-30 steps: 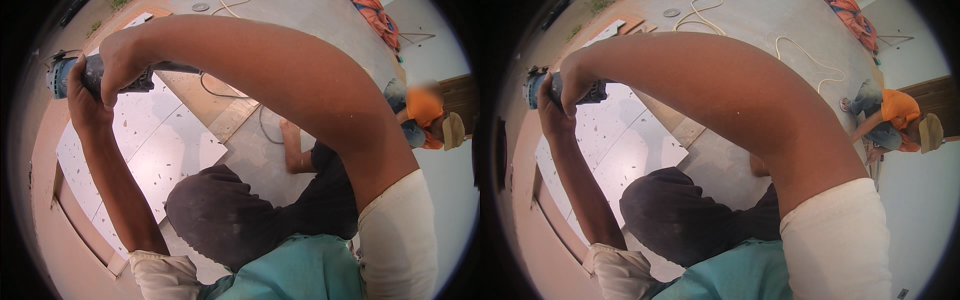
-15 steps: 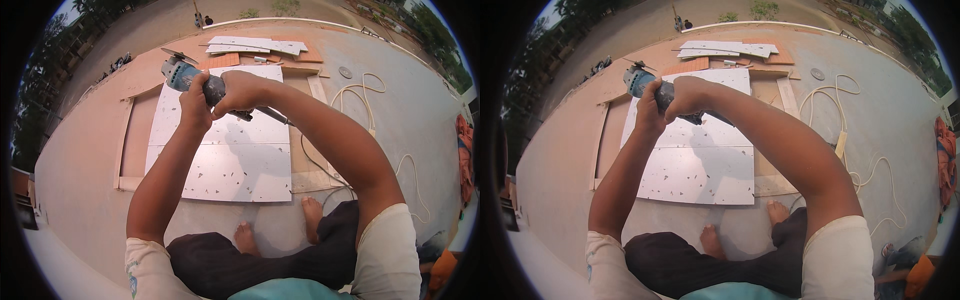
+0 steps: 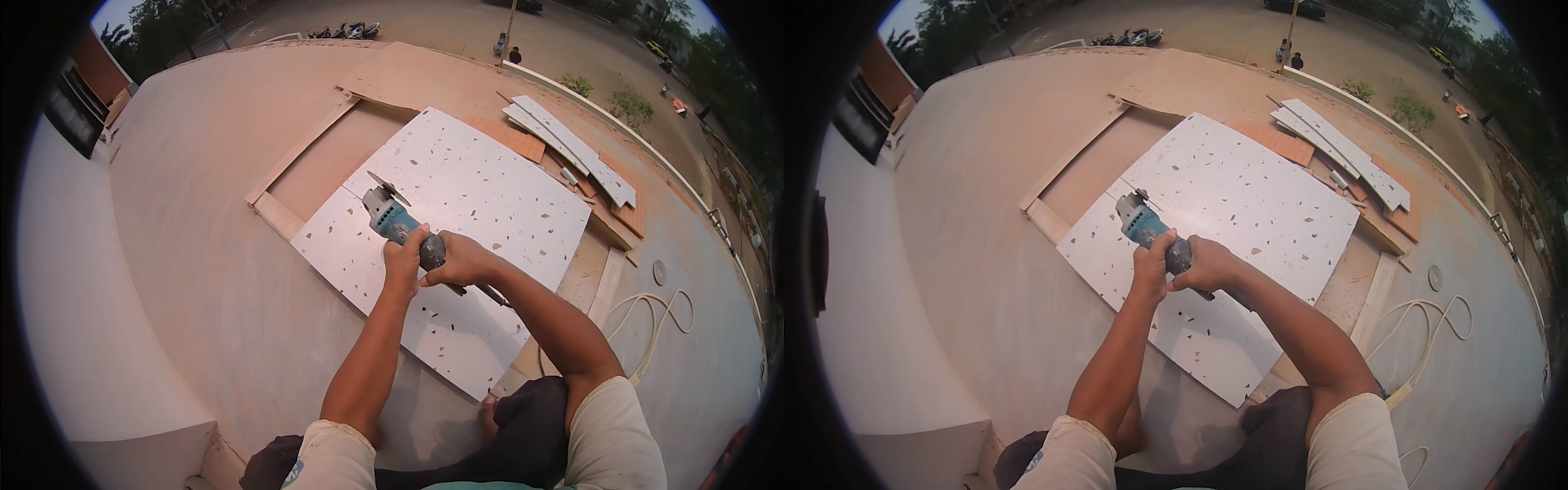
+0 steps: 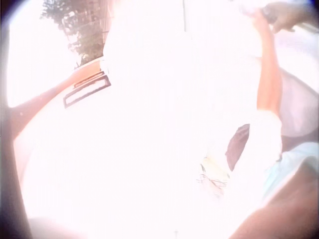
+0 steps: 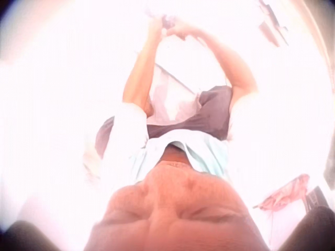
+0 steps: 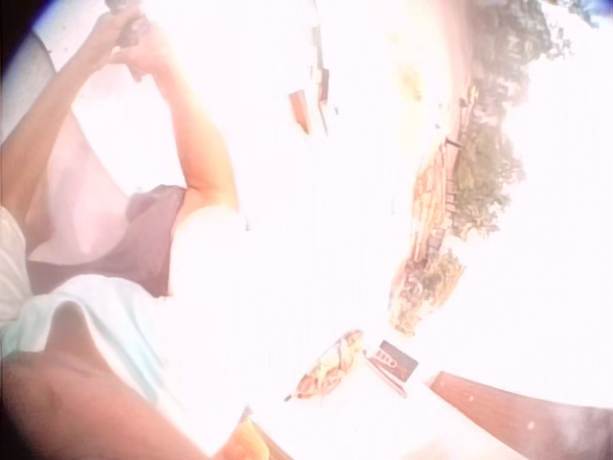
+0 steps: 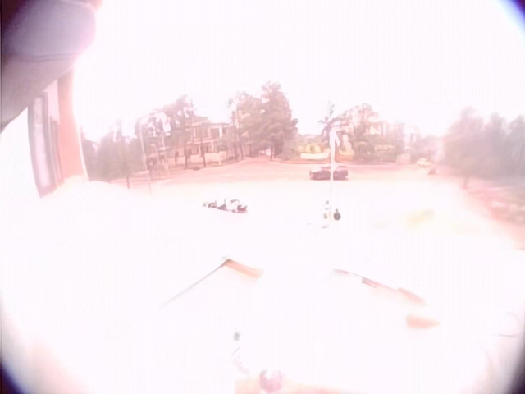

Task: The person uses an angle grinder to cut a large white speckled tile into smaller rectangular pieces. The person sits on the floor and guides the tool along the tile surface, creating multiple cuts. After finishing, the person lifts the cut pieces and hands one to a coworker.

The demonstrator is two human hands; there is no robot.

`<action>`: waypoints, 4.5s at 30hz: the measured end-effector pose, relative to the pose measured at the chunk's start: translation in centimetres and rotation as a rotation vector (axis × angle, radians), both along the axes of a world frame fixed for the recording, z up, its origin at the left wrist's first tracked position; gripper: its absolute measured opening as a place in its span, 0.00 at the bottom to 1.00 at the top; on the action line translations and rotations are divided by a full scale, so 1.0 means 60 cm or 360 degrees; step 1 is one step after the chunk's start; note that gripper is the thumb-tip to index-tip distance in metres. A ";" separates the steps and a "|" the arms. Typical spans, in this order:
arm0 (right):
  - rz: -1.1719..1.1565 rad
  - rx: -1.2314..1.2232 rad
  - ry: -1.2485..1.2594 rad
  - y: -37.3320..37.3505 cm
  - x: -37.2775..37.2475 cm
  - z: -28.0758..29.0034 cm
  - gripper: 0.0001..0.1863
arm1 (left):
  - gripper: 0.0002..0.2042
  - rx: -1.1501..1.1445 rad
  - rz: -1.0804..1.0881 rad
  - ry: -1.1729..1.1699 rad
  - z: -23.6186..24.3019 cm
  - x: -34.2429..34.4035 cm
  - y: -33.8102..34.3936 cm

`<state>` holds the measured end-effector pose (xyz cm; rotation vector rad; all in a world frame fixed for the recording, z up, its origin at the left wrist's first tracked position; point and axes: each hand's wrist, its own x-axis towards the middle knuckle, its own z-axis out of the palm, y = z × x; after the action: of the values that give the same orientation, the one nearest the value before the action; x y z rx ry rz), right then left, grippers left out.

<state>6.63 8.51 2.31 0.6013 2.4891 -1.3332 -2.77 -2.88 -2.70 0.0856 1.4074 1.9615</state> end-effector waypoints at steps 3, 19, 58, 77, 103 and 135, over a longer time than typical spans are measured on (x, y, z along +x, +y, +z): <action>0.0099 0.0043 0.0011 -0.009 0.004 -0.037 0.41 | 0.10 0.0005 0.0075 -0.0038 -0.037 0.015 -0.019; 0.0190 -0.0035 0.0088 0.011 0.009 -0.116 0.43 | 0.10 0.0015 0.0075 -0.0158 -0.096 0.026 -0.015; 0.0225 -0.0099 -0.0018 0.016 -0.004 -0.128 0.45 | 0.10 -0.0126 0.0004 -0.0162 -0.112 0.009 -0.014; 0.0232 -0.0117 -0.0008 0.016 -0.009 -0.120 0.41 | 0.14 -0.0180 -0.0023 -0.0121 -0.116 0.000 -0.013; 0.0194 -0.0131 -0.0060 0.017 -0.019 -0.116 0.37 | 0.13 -0.0217 -0.0036 -0.0193 -0.126 -0.017 -0.012; 0.0214 -0.0129 -0.0031 0.021 0.030 -0.113 0.35 | 0.14 -0.0241 -0.0021 -0.0175 -0.110 0.038 -0.005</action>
<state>8.44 9.80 -4.50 0.4195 2.4002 -1.3628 -0.46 -3.19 -9.32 -0.0810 1.4734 1.8139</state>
